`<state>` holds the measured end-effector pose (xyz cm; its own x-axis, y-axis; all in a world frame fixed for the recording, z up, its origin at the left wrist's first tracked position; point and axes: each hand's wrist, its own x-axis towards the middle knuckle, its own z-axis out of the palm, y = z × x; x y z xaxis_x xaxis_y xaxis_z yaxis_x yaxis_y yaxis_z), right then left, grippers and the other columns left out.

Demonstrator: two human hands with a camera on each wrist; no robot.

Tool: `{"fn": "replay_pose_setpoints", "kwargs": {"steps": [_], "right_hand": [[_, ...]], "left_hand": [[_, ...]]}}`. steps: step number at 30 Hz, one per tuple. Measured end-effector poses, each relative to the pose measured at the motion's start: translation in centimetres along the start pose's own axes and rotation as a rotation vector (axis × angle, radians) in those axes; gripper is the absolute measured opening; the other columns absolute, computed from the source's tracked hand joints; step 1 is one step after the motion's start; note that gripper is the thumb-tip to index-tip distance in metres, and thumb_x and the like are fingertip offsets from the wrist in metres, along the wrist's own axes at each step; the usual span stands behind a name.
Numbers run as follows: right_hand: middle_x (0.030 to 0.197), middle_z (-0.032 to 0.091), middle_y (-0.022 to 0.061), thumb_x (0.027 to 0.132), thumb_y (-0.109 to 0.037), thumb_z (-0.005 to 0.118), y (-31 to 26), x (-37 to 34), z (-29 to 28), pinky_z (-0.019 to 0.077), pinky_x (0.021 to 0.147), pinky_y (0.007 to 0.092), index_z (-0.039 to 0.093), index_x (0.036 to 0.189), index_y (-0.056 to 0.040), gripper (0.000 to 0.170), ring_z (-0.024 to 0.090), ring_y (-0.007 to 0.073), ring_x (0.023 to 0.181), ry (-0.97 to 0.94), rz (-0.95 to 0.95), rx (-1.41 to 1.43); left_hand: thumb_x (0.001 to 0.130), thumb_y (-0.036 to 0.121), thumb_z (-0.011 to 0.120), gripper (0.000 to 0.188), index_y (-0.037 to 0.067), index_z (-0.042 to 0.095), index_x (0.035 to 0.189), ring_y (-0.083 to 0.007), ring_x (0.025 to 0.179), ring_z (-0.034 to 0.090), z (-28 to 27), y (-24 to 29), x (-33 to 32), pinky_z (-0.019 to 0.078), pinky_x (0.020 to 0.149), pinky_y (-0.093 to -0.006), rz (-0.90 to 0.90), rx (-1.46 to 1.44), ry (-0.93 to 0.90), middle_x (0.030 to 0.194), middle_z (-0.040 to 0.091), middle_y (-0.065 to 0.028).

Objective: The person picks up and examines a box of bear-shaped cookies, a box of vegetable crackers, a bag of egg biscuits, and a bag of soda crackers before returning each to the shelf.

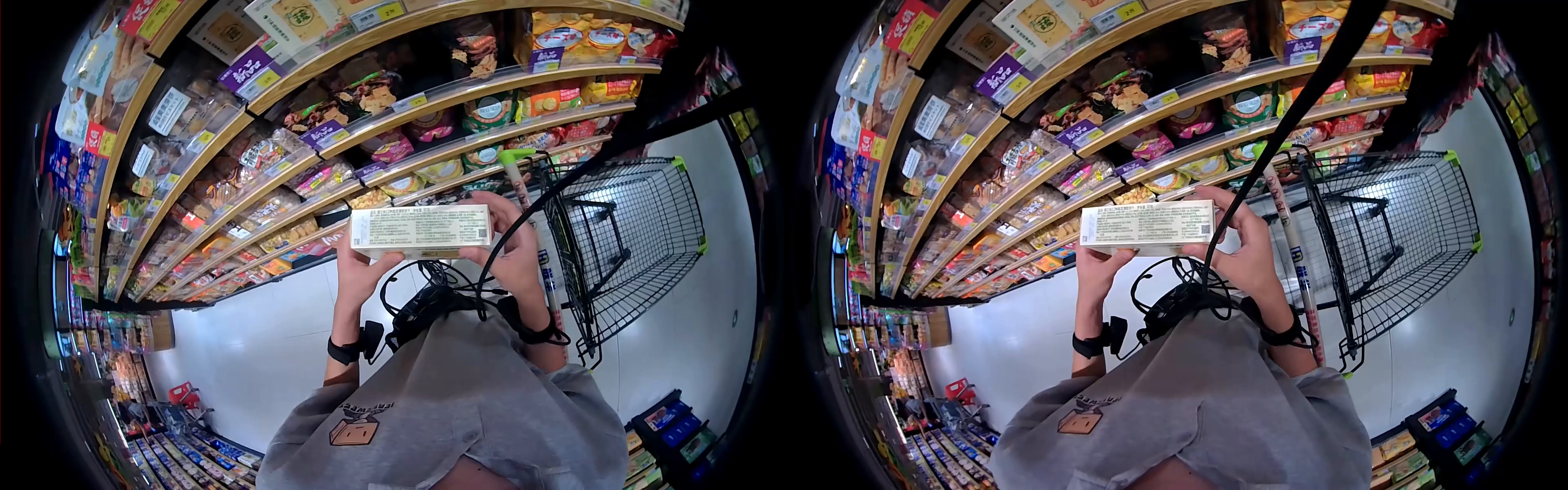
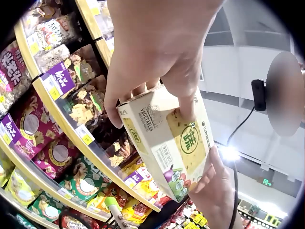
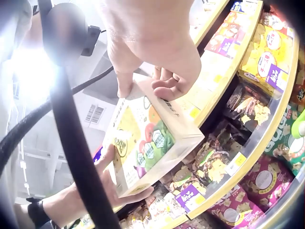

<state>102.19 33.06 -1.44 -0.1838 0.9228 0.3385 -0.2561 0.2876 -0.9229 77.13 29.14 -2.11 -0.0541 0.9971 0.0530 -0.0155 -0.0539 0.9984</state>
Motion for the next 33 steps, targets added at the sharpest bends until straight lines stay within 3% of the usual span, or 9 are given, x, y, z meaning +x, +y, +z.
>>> {"fn": "replay_pose_setpoints", "kwargs": {"steps": [10, 12, 16, 18, 20, 24, 25, 30, 33], "right_hand": [[0.121, 0.064, 0.0039, 0.068, -0.004, 0.079, 0.3, -0.3, 0.3, 0.0428, 0.068, 0.0234, 0.059, 0.124, -0.0053, 0.06, 0.054, 0.0102, 0.083, -0.04, -0.027, -0.064], [0.127, 0.057, 0.0149, 0.066, 0.008, 0.075, 0.1, -0.4, -0.2, 0.045, 0.099, 0.0331, 0.052, 0.128, 0.0006, 0.067, 0.055, 0.0216, 0.118, -0.074, -0.006, -0.079], [0.122, 0.059, 0.015, 0.065, 0.003, 0.078, -1.8, -0.4, -0.4, 0.0458, 0.095, 0.0341, 0.057, 0.122, 0.0003, 0.061, 0.058, 0.0242, 0.112, -0.057, -0.021, -0.201], [0.118, 0.061, 0.0103, 0.066, -0.007, 0.081, -2.5, -0.5, -0.5, 0.0489, 0.076, 0.0288, 0.063, 0.118, -0.0048, 0.055, 0.06, 0.021, 0.096, -0.071, -0.199, -0.453], [0.111, 0.06, 0.0124, 0.064, -0.012, 0.084, -2.8, -0.5, -0.8, 0.0495, 0.088, 0.0378, 0.063, 0.115, -0.0052, 0.055, 0.061, 0.0289, 0.104, -0.114, -0.238, -0.5], [0.11, 0.06, 0.0112, 0.064, -0.013, 0.084, -3.9, -0.7, -0.7, 0.0525, 0.074, 0.0332, 0.061, 0.115, -0.0055, 0.056, 0.062, 0.0255, 0.095, -0.184, -0.211, -0.496], [0.109, 0.061, 0.0102, 0.063, -0.014, 0.085, -4.0, -0.6, -0.6, 0.0523, 0.069, 0.0309, 0.06, 0.115, -0.0058, 0.058, 0.062, 0.0236, 0.092, -0.19, -0.296, -0.488], [0.107, 0.062, 0.0112, 0.061, -0.017, 0.087, -5.1, -0.9, 0.0, 0.0533, 0.074, 0.0335, 0.058, 0.116, -0.0067, 0.063, 0.063, 0.0263, 0.093, -0.19, -0.385, -0.529], [0.112, 0.06, 0.0134, 0.059, -0.019, 0.087, -5.6, -1.9, 0.4, 0.0495, 0.085, 0.0346, 0.058, 0.113, -0.0012, 0.064, 0.061, 0.0269, 0.101, -0.179, -0.252, -0.5]], "left_hand": [[0.065, 0.003, 0.085, 0.063, 0.001, 0.051, 0.118, -0.0249, 0.116, 0.055, 1.1, 2.5, -0.2, 0.0455, 0.099, -0.0368, 0.321, 0.228, 0.071, 0.125, 0.057, -0.0164], [0.067, 0.004, 0.084, 0.06, 0.001, 0.051, 0.118, -0.0257, 0.118, 0.054, 1.2, 2.4, 0.1, 0.0442, 0.101, -0.0373, 0.347, 0.268, 0.062, 0.128, 0.055, -0.017], [0.068, 0.003, 0.081, 0.065, 0.002, 0.05, 0.125, -0.0259, 0.119, 0.053, 2.3, 3.9, 0.5, 0.042, 0.102, -0.0366, 0.407, 0.341, 0.082, 0.129, 0.055, -0.0142], [0.067, 0.002, 0.08, 0.068, 0.003, 0.05, 0.128, -0.0265, 0.119, 0.054, 2.2, 4.7, 0.9, 0.0409, 0.102, -0.0367, 0.439, 0.388, 0.117, 0.126, 0.056, -0.0122], [0.065, 0.001, 0.08, 0.07, 0.002, 0.051, 0.129, -0.0254, 0.113, 0.055, 1.3, 5.4, 1.4, 0.0412, 0.098, -0.035, 0.358, 0.388, -0.113, 0.122, 0.056, -0.0113], [0.077, 0.059, 0.065, 0.07, 0.001, 0.057, 0.114, -0.0257, 0.097, 0.059, 1.8, 5.9, 2.7, 0.045, 0.085, -0.0341, 0.5, 0.379, -0.137, 0.107, 0.06, -0.0121], [0.077, 0.084, 0.036, 0.09, 0.0, 0.059, 0.1, -0.0248, 0.084, 0.06, 2.8, 5.8, 2.7, 0.0449, 0.075, -0.0331, 0.429, 0.396, 0.006, 0.093, 0.061, -0.0123], [0.081, 0.086, 0.02, 0.096, -0.002, 0.059, 0.082, -0.0236, 0.068, 0.055, 3.1, 6.4, 4.8, 0.0408, 0.065, -0.0325, 0.612, 0.358, 0.024, 0.074, 0.057, -0.012], [0.081, 0.085, 0.018, 0.098, -0.003, 0.061, 0.079, -0.0241, 0.066, 0.054, 3.7, 8.2, 5.1, 0.0403, 0.062, -0.034, 0.674, 0.399, -0.057, 0.07, 0.056, -0.0117]]}}
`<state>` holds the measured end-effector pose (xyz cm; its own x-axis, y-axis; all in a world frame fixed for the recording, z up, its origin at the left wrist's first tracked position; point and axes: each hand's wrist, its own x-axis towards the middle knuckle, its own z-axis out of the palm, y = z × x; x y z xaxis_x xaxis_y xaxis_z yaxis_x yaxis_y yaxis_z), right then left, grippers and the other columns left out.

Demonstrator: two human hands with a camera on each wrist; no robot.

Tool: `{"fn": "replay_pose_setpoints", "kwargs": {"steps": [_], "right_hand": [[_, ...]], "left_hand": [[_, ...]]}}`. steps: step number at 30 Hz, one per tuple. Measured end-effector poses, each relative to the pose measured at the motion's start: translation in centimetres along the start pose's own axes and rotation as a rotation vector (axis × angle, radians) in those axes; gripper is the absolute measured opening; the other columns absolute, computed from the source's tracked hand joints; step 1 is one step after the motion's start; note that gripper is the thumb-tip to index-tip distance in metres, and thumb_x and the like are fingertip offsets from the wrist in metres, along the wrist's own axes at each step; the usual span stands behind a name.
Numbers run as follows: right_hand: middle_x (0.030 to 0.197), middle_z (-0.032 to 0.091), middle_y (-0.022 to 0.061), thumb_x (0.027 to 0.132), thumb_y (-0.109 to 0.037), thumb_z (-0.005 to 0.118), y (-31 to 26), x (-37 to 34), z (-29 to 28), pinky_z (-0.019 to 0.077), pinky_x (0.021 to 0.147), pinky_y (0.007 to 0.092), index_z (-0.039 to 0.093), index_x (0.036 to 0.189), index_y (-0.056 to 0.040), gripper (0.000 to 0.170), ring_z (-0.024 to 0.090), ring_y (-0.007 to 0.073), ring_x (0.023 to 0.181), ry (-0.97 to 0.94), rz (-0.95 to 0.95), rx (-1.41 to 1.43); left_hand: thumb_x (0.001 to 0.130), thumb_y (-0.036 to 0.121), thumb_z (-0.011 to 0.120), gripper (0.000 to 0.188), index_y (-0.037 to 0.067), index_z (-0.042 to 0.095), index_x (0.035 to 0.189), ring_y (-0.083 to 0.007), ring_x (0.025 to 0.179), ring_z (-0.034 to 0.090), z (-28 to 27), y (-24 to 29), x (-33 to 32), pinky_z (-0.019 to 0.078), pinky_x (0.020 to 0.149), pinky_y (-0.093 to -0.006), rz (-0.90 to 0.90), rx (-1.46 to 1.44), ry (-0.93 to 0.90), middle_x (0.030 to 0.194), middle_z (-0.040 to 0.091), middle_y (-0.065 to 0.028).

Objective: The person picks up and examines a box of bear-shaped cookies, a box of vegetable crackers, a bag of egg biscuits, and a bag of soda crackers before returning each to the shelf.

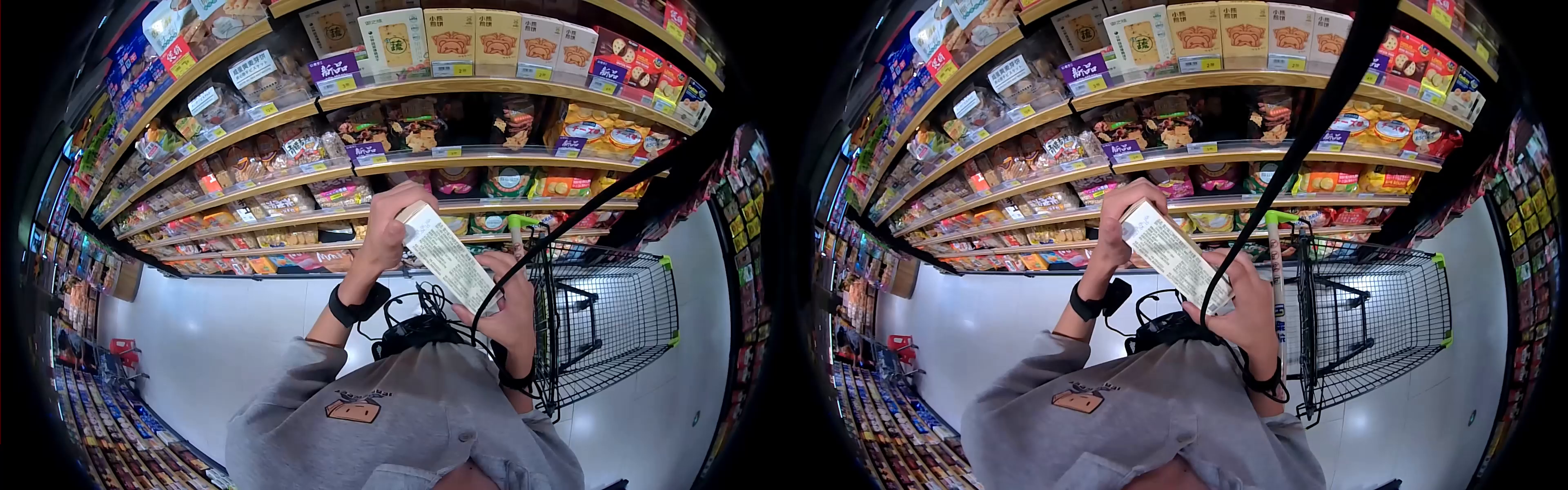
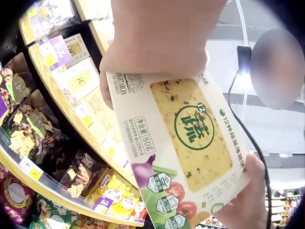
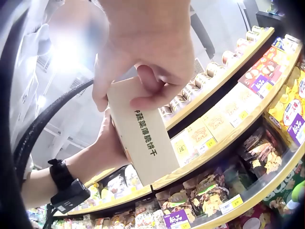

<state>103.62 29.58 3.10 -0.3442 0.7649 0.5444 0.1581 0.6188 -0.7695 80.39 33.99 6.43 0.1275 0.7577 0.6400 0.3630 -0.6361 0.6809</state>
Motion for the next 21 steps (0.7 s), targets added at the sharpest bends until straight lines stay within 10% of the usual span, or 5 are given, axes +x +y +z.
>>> {"fn": "replay_pose_setpoints", "kwargs": {"steps": [21], "right_hand": [[0.115, 0.062, 0.0148, 0.061, -0.018, 0.087, -0.8, -3.1, 0.7, 0.0518, 0.087, 0.0374, 0.057, 0.121, -0.0074, 0.068, 0.063, 0.0316, 0.103, 0.086, -0.012, -0.08]], "left_hand": [[0.083, 0.083, 0.012, 0.099, -0.002, 0.063, 0.083, -0.0219, 0.069, 0.059, 0.2, 1.3, -1.0, 0.0449, 0.063, -0.031, 0.023, 0.071, -0.133, 0.078, 0.063, -0.0117]]}}
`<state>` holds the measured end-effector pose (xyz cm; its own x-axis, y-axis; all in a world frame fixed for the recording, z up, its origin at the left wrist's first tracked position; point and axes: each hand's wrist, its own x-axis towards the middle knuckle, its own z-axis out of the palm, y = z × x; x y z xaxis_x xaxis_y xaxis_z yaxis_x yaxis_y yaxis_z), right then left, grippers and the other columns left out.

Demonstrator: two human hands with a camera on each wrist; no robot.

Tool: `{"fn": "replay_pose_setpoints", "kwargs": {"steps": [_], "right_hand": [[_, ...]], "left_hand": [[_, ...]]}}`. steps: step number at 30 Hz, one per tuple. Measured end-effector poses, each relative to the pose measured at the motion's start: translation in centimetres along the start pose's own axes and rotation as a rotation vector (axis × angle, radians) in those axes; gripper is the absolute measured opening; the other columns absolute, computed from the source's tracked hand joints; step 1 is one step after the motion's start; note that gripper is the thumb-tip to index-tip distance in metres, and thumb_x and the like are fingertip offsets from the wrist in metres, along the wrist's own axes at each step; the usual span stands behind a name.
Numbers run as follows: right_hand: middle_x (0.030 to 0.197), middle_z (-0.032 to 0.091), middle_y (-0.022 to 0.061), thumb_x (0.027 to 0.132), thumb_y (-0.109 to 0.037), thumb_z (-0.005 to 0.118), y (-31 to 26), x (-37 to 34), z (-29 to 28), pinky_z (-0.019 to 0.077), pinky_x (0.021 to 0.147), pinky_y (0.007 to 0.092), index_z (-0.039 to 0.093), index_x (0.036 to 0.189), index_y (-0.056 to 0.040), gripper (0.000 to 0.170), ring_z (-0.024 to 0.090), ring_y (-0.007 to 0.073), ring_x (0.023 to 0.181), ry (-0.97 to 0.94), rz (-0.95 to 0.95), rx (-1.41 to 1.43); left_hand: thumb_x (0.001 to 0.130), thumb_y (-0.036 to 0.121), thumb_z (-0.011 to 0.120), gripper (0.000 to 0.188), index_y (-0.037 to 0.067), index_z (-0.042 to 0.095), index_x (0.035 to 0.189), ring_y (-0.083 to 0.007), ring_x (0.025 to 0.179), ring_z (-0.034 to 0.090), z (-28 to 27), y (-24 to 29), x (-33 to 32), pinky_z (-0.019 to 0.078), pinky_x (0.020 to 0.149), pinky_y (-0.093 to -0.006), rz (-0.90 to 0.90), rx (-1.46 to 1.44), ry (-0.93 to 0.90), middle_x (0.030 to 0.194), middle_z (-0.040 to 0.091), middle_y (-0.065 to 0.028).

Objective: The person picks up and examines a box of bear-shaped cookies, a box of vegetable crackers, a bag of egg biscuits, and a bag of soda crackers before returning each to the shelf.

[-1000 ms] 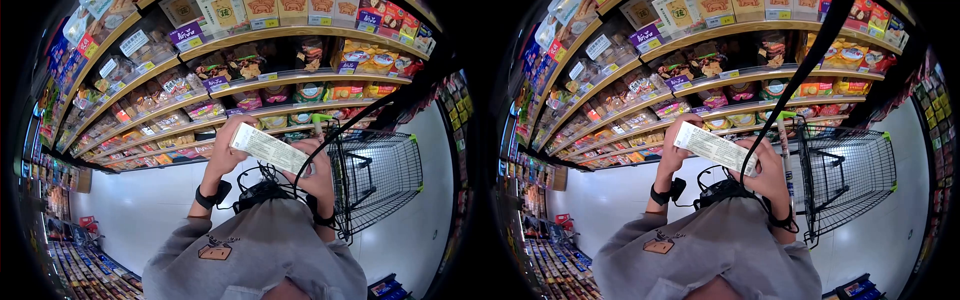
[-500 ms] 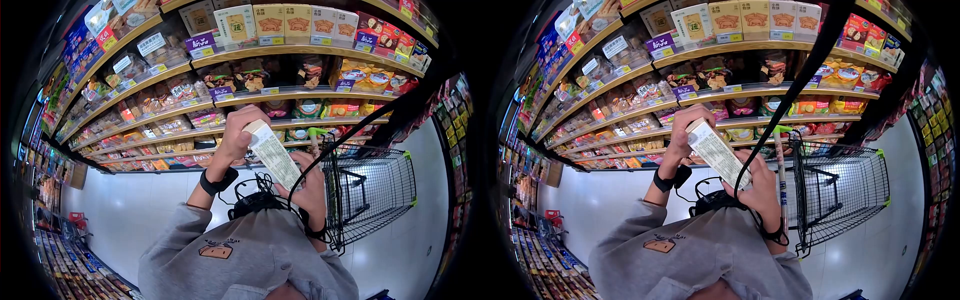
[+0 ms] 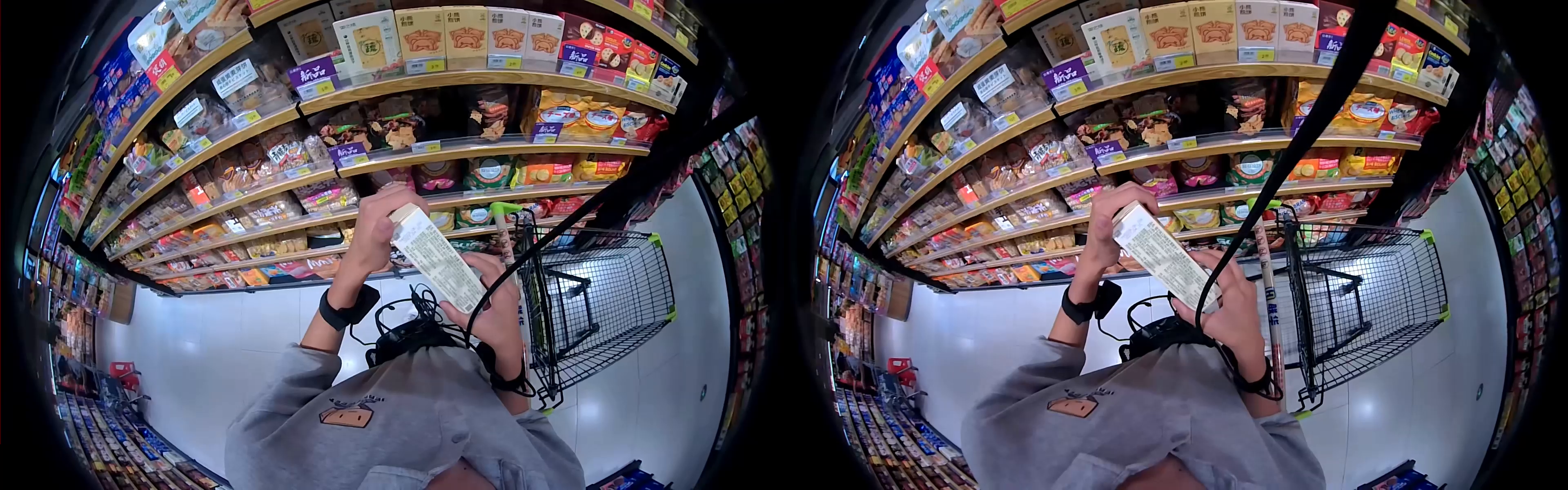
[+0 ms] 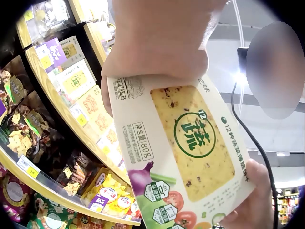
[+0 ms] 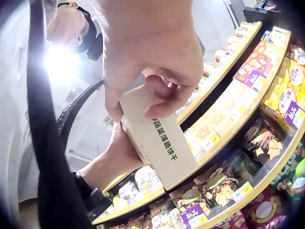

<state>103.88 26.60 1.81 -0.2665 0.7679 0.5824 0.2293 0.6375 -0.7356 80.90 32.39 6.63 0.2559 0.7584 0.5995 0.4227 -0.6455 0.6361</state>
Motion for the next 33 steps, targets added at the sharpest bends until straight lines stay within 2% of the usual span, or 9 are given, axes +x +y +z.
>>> {"fn": "replay_pose_setpoints", "kwargs": {"steps": [6, 16, 22, 24, 26, 27, 29, 31, 33], "right_hand": [[0.115, 0.062, 0.0148, 0.062, -0.016, 0.087, -0.1, -0.4, 0.6, 0.051, 0.088, 0.0374, 0.059, 0.119, -0.0072, 0.065, 0.063, 0.0314, 0.104, 0.002, 0.044, 0.044], [0.114, 0.063, 0.0141, 0.062, -0.013, 0.086, -0.3, -0.8, 1.6, 0.0499, 0.09, 0.0362, 0.059, 0.12, -0.0056, 0.064, 0.062, 0.0299, 0.105, 0.054, 0.048, 0.044], [0.118, 0.062, 0.0157, 0.064, -0.014, 0.085, 0.4, 0.1, 2.9, 0.0505, 0.088, 0.0357, 0.06, 0.118, -0.0049, 0.061, 0.062, 0.03, 0.105, 0.001, 0.009, 0.204], [0.121, 0.062, 0.0142, 0.074, -0.015, 0.074, 0.8, -0.1, 3.1, 0.0529, 0.077, 0.0295, 0.056, 0.123, -0.002, 0.054, 0.065, 0.0176, 0.091, -0.006, 0.207, 0.493], [0.122, 0.061, 0.0137, 0.08, -0.015, 0.064, 1.0, 0.8, 3.0, 0.0526, 0.074, 0.0261, 0.05, 0.129, 0.0012, 0.053, 0.064, 0.0125, 0.084, 0.107, 0.368, 0.616], [0.123, 0.06, 0.0141, 0.085, -0.017, 0.054, 0.8, 1.2, 2.9, 0.0507, 0.08, 0.0272, 0.041, 0.136, 0.0035, 0.056, 0.064, 0.0154, 0.09, 0.077, 0.415, 0.601], [0.126, 0.058, 0.0151, 0.087, -0.019, 0.053, 1.1, 1.2, 3.7, 0.0478, 0.087, 0.0278, 0.039, 0.138, 0.0047, 0.058, 0.061, 0.0165, 0.099, 0.038, 0.438, 0.642], [0.135, 0.05, 0.0158, 0.092, -0.026, 0.051, 2.5, 0.0, 5.3, 0.0373, 0.102, 0.0289, 0.031, 0.143, 0.0076, 0.065, 0.05, 0.0177, 0.121, 0.009, 0.489, 0.75], [0.137, 0.048, 0.0152, 0.092, -0.027, 0.052, 2.3, 0.0, 5.5, 0.0363, 0.103, 0.0288, 0.031, 0.143, 0.0082, 0.065, 0.048, 0.0173, 0.123, -0.018, 0.503, 0.912]], "left_hand": [[0.084, 0.081, 0.012, 0.096, -0.001, 0.062, 0.083, -0.0281, 0.069, 0.056, 0.0, 0.2, -0.8, 0.0419, 0.067, -0.0358, 0.027, -0.038, 0.043, 0.074, 0.06, -0.0124], [0.082, 0.084, 0.016, 0.097, -0.001, 0.062, 0.084, -0.0258, 0.07, 0.057, 0.0, -1.2, -1.5, 0.0415, 0.066, -0.0347, 0.001, -0.101, 0.015, 0.077, 0.061, -0.0112], [0.085, 0.079, 0.021, 0.093, -0.004, 0.061, 0.066, -0.0262, 0.062, 0.059, -1.5, -0.7, -1.2, 0.0462, 0.061, -0.0339, 0.151, -0.075, 0.374, 0.066, 0.061, -0.0122], [0.087, 0.077, 0.021, 0.091, -0.003, 0.06, 0.066, -0.026, 0.063, 0.059, -3.0, 0.4, -0.3, 0.0473, 0.063, -0.035, 0.21, -0.034, 0.406, 0.066, 0.061, -0.013], [0.086, 0.056, 0.051, 0.063, -0.002, 0.06, 0.066, -0.0267, 0.065, 0.061, -4.0, 0.4, 0.7, 0.0488, 0.069, -0.0382, 0.413, -0.318, 0.434, 0.067, 0.062, -0.0134], [0.087, 0.049, 0.054, 0.056, -0.002, 0.06, 0.067, -0.0271, 0.065, 0.061, -4.3, 0.6, 0.8, 0.0488, 0.071, -0.039, 0.423, -0.289, 0.464, 0.066, 0.062, -0.0132], [0.091, 0.038, 0.055, 0.046, -0.001, 0.06, 0.068, -0.0279, 0.066, 0.062, -4.3, 1.2, 0.6, 0.0485, 0.077, -0.0423, 0.445, -0.288, 0.508, 0.067, 0.064, -0.0129], [0.09, 0.039, 0.055, 0.045, 0.0, 0.06, 0.068, -0.0277, 0.066, 0.062, -4.0, 1.9, 0.4, 0.0482, 0.077, -0.0434, 0.463, -0.277, 0.499, 0.068, 0.064, -0.0129], [0.088, 0.042, 0.056, 0.047, 0.0, 0.061, 0.069, -0.0294, 0.074, 0.063, -3.7, 1.8, 0.0, 0.0452, 0.088, -0.0496, 0.452, -0.306, 0.492, 0.073, 0.066, -0.0131]]}}
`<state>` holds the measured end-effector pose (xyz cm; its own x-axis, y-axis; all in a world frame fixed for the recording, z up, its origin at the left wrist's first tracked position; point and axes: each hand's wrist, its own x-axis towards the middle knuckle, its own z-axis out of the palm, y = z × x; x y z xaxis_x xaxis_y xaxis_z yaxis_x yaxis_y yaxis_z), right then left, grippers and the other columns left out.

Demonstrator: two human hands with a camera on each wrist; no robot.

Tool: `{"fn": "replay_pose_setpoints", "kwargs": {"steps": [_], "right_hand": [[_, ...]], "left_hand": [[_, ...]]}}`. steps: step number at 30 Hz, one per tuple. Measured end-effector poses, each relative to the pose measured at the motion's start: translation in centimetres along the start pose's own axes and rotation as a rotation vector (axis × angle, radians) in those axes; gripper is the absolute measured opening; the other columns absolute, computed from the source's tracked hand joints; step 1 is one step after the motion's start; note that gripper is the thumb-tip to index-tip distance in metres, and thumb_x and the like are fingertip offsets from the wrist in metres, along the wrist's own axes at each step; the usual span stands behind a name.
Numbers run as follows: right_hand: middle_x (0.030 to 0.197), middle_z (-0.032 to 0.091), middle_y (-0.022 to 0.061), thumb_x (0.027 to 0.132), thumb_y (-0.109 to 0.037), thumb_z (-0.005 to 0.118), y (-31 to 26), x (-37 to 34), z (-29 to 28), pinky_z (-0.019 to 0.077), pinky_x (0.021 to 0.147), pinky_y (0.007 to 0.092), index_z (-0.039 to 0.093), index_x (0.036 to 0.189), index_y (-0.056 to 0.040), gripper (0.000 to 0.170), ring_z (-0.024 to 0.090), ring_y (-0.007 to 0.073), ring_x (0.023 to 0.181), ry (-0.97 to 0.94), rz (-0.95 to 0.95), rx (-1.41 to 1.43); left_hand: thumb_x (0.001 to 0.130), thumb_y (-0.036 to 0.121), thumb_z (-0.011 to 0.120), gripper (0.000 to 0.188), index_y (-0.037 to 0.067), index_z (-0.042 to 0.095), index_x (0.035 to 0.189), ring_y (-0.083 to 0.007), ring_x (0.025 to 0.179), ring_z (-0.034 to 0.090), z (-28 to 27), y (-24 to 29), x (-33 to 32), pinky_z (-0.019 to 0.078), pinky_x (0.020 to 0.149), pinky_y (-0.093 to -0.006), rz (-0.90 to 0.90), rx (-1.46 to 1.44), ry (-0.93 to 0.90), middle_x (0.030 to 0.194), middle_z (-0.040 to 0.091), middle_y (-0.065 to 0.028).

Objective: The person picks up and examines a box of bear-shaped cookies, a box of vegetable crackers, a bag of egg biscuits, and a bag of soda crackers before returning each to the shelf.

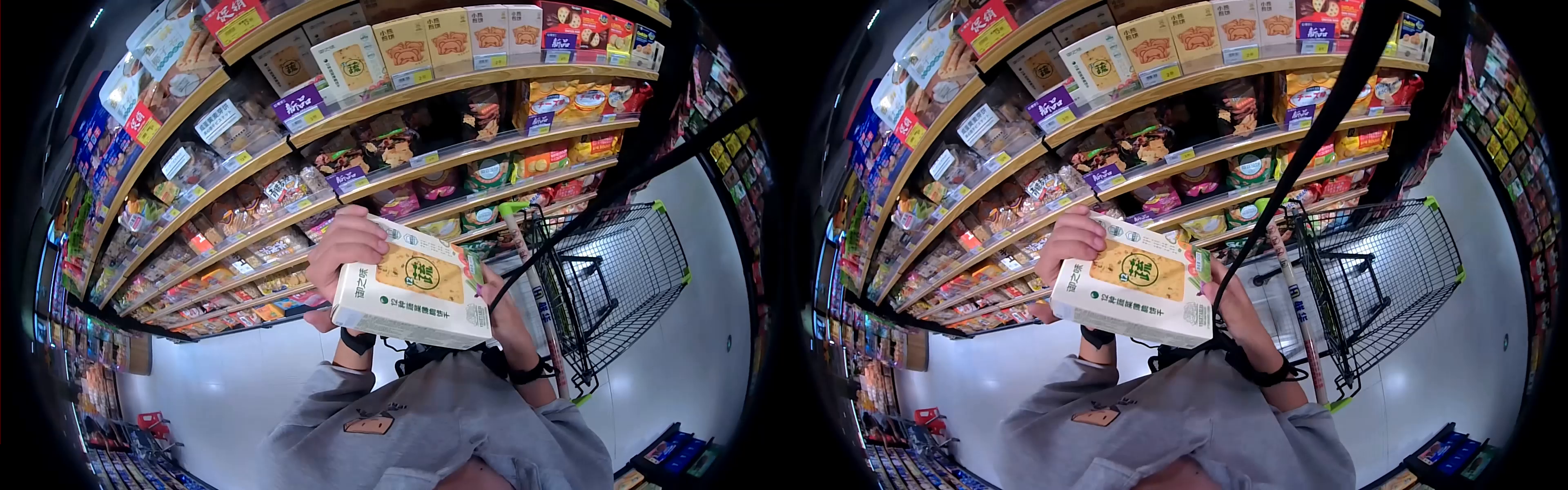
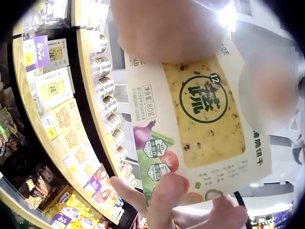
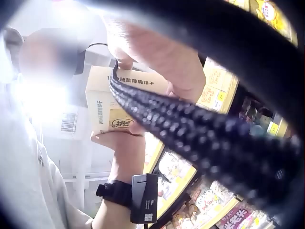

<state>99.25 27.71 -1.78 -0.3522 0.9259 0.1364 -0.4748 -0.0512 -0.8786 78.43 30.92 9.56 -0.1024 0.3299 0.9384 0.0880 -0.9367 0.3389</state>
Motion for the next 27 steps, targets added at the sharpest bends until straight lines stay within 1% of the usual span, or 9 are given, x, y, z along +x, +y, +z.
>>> {"fn": "replay_pose_setpoints", "kwargs": {"steps": [3, 4, 5, 8, 11, 15, 16, 20, 27], "right_hand": [[0.137, 0.048, 0.0125, 0.092, -0.02, 0.056, -1.0, 0.0, 0.5, 0.0369, 0.104, 0.0293, 0.032, 0.144, 0.0051, 0.063, 0.047, 0.0174, 0.125, -0.048, 0.075, 0.255], [0.136, 0.049, 0.012, 0.091, -0.016, 0.058, -1.1, 0.0, 0.4, 0.0381, 0.103, 0.0292, 0.032, 0.144, 0.0033, 0.063, 0.048, 0.0176, 0.124, 0.007, 0.066, 0.296], [0.135, 0.05, 0.0116, 0.09, -0.012, 0.06, -1.2, 0.2, 0.3, 0.0393, 0.103, 0.0292, 0.032, 0.144, 0.0015, 0.063, 0.049, 0.0179, 0.123, 0.059, 0.054, 0.333], [0.133, 0.051, 0.0105, 0.088, -0.007, 0.063, -1.1, 0.5, 0.1, 0.0416, 0.101, 0.0283, 0.033, 0.144, -0.0007, 0.063, 0.052, 0.0174, 0.121, 0.144, -0.055, 0.339], [0.135, 0.049, 0.0104, 0.09, -0.005, 0.06, -1.1, 0.8, -0.1, 0.0418, 0.101, 0.0284, 0.032, 0.143, -0.0003, 0.061, 0.052, 0.0164, 0.12, 0.183, -0.064, 0.332], [0.135, 0.048, 0.0106, 0.087, 0.001, 0.06, -1.7, 1.1, 1.0, 0.0462, 0.096, 0.0275, 0.03, 0.144, -0.0024, 0.064, 0.052, 0.0163, 0.119, 0.183, -0.202, 0.216], [0.134, 0.048, 0.0112, 0.084, 0.003, 0.062, -2.0, 1.1, 1.2, 0.048, 0.093, 0.0276, 0.03, 0.143, -0.0034, 0.068, 0.053, 0.0174, 0.118, 0.183, -0.273, 0.123], [0.133, 0.048, 0.0129, 0.078, 0.006, 0.067, -2.0, 1.3, 1.5, 0.0516, 0.089, 0.0284, 0.03, 0.143, -0.0053, 0.076, 0.054, 0.0197, 0.116, 0.21, -0.368, -0.024], [0.12, 0.058, 0.011, 0.083, 0.005, 0.067, -1.6, 1.2, 1.1, 0.0531, 0.084, 0.0257, 0.036, 0.14, 0.0022, 0.065, 0.061, 0.0141, 0.104, 0.205, -0.138, -0.049]], "left_hand": [[0.087, 0.051, 0.052, 0.055, -0.001, 0.065, 0.076, -0.034, 0.095, 0.063, 0.6, -0.6, -0.3, 0.0383, 0.1, -0.0521, -0.009, 0.117, 0.004, 0.085, 0.07, -0.0164], [0.086, 0.066, 0.044, 0.072, -0.001, 0.069, 0.092, -0.0373, 0.12, 0.053, 0.3, -0.8, -0.9, 0.0304, 0.108, -0.0515, -0.123, 0.176, -0.052, 0.11, 0.066, -0.023], [0.083, 0.079, 0.035, 0.093, -0.002, 0.061, 0.121, -0.0384, 0.132, 0.042, 0.6, -0.9, -1.7, 0.0283, 0.111, -0.0508, -0.276, -0.029, -0.019, 0.138, 0.049, -0.0252], [0.077, 0.088, 0.027, 0.115, -0.003, 0.028, 0.147, -0.0379, 0.138, 0.034, 1.5, -0.1, -2.2, 0.022, 0.116, -0.0479, -0.618, -0.118, -0.045, 0.154, 0.026, -0.0204], [0.077, 0.088, 0.031, 0.115, -0.003, 0.03, 0.147, -0.0358, 0.138, 0.036, -0.4, -1.1, -3.1, 0.0275, 0.113, -0.0443, -0.623, 0.008, -0.269, 0.152, 0.03, -0.0214], [0.078, 0.08, 0.046, 0.107, -0.005, 0.035, 0.143, -0.0306, 0.137, 0.039, 0.1, -0.7, -2.6, 0.0313, 0.111, -0.0404, -0.733, -0.171, -0.135, 0.147, 0.039, -0.0221], [0.082, 0.059, 0.06, 0.088, -0.003, 0.04, 0.141, -0.025, 0.13, 0.047, -0.2, -0.3, -2.4, 0.0363, 0.107, -0.0371, -0.744, -0.217, -0.084, 0.141, 0.046, -0.0181], [0.083, 0.024, 0.07, 0.059, 0.002, 0.048, 0.133, -0.0166, 0.114, 0.053, -0.6, -0.6, -2.3, 0.0415, 0.097, -0.0304, -0.763, -0.11, -0.124, 0.126, 0.056, -0.0111], [0.086, 0.026, 0.069, 0.045, 0.002, 0.055, 0.122, -0.0133, 0.098, 0.057, 0.0, -1.1, -1.2, 0.0462, 0.086, -0.028, -0.832, -0.009, -0.013, 0.108, 0.06, -0.0076]]}}
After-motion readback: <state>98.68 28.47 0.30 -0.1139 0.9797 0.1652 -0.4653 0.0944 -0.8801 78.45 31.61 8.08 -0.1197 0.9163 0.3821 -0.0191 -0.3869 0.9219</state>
